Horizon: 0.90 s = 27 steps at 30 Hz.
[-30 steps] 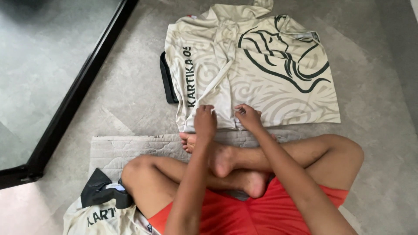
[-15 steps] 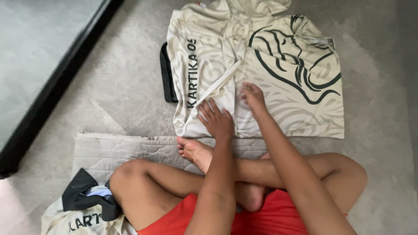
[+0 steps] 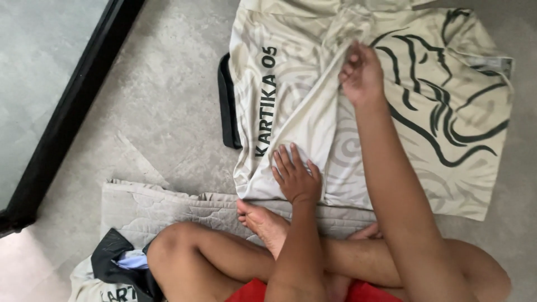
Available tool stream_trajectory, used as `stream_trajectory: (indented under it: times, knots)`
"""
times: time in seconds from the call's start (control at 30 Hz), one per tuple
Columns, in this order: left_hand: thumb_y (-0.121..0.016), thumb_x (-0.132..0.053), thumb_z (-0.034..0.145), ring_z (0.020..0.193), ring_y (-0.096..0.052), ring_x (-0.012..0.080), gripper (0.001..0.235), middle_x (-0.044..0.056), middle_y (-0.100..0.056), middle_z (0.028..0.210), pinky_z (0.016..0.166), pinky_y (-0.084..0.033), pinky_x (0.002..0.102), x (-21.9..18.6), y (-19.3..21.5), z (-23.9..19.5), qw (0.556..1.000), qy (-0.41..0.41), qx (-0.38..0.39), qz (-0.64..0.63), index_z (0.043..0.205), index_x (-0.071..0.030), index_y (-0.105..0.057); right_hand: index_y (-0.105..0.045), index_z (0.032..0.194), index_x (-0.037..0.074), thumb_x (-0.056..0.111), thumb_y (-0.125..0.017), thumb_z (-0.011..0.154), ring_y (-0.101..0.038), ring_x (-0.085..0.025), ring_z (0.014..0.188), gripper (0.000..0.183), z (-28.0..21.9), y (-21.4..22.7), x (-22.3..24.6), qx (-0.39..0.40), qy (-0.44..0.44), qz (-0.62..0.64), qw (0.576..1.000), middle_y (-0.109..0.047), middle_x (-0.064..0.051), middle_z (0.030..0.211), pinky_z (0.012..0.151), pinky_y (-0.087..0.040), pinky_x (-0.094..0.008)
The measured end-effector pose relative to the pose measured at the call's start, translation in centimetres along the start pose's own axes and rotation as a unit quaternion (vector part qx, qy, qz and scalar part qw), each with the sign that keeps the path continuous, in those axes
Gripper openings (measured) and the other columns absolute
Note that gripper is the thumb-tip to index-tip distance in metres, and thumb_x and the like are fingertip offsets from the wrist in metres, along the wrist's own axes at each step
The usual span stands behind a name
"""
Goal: The person sits cross-legged on a mat and folds a white long-sleeved shirt with a graphic print. They smooth the fabric, fold the sleeves and sides, and roll the shirt into a compact bundle. Finally, they place the folded shirt on top of a black suitcase.
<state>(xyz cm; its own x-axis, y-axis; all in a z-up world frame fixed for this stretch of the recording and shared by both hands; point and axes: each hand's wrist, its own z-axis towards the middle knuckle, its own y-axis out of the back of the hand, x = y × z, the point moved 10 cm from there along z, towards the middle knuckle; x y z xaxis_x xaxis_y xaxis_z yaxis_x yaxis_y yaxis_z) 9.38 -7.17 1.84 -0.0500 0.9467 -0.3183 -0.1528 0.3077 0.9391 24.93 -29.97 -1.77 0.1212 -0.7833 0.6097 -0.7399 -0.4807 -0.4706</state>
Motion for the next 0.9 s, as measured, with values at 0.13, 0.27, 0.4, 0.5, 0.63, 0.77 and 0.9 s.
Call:
stream_trajectory:
  times: [0.13,0.27,0.4,0.5,0.63,0.77,0.9]
  knots:
    - [-0.046,-0.035,0.082,0.134,-0.032,0.0267,0.058,0.008,-0.036,0.143,0.104,-0.027,0.046,0.0,0.1,0.2,1.0,-0.001,-0.003,0.014,0.136,-0.016,-0.039,-0.067,0.102,0.01,0.022,-0.064,0.08,-0.033,-0.006,0.043,0.025,-0.7,-6.4,1.2,0.09,0.026,-0.152,0.984,-0.044,0.003,0.057,0.039,-0.026,-0.017]
    - [-0.045,-0.035,0.083,0.134,-0.032,0.0267,0.057,0.008,-0.036,0.143,0.104,-0.027,0.047,-0.4,0.0,0.2,1.0,-0.004,0.004,0.009,0.136,-0.016,-0.039,-0.068,0.095,0.005,0.009,-0.056,0.077,-0.053,-0.01,0.071,0.021,3.6,-1.6,7.6,-0.051,0.356,-0.252,0.899,-0.062,-0.003,0.086,0.054,-0.044,-0.021]
    - [-0.043,-0.037,0.085,0.134,-0.03,0.0263,0.057,0.008,-0.034,0.144,0.104,-0.026,0.048,0.0,-0.4,0.0,1.0,0.001,0.018,0.018,0.138,-0.016,-0.037,-0.059,0.068,0.019,0.02,-0.063,0.076,-0.04,-0.005,0.046,0.009,3.7,-2.5,4.6,-0.088,0.177,-0.336,0.921,-0.048,0.005,0.059,0.034,-0.025,-0.022]
    - [-0.043,-0.035,0.084,0.133,-0.033,0.026,0.056,0.008,-0.035,0.143,0.104,-0.028,0.046,-0.1,0.1,0.1,1.0,-0.002,0.0,0.019,0.137,-0.016,-0.039,-0.061,0.083,0.015,0.04,-0.071,0.074,-0.048,-0.007,0.039,0.029,0.3,-4.6,4.4,-0.109,0.093,-0.364,0.92,-0.049,0.005,0.059,0.033,-0.025,-0.021]
    - [-0.045,-0.036,0.084,0.134,-0.032,0.0263,0.058,0.008,-0.034,0.144,0.104,-0.028,0.047,0.0,-0.2,0.1,1.0,0.002,0.013,0.019,0.138,-0.017,-0.037,-0.059,0.074,0.012,0.037,-0.075,0.073,-0.043,-0.007,0.034,0.03,3.3,-4.9,3.6,-0.058,0.112,-0.32,0.939,-0.042,0.002,0.049,0.03,-0.017,-0.021]
    - [-0.044,-0.036,0.083,0.135,-0.03,0.0258,0.059,0.007,-0.034,0.144,0.105,-0.027,0.047,0.0,-0.2,0.0,1.0,0.005,0.015,0.015,0.138,-0.017,-0.036,-0.039,0.059,0.019,0.017,-0.075,0.073,-0.038,-0.006,0.054,0.038,7.0,-4.9,5.0,-0.037,0.227,-0.308,0.923,-0.038,0.006,0.055,0.048,-0.038,-0.026]
    - [-0.043,-0.036,0.085,0.135,-0.03,0.0257,0.057,0.008,-0.034,0.144,0.105,-0.027,0.047,0.0,0.0,0.1,1.0,0.004,0.014,0.01,0.138,-0.017,-0.037,-0.046,0.068,0.016,0.014,-0.075,0.067,-0.042,-0.009,0.062,0.029,7.4,-4.2,7.4,-0.068,0.245,-0.245,0.936,-0.046,0.003,0.066,0.053,-0.04,-0.027]
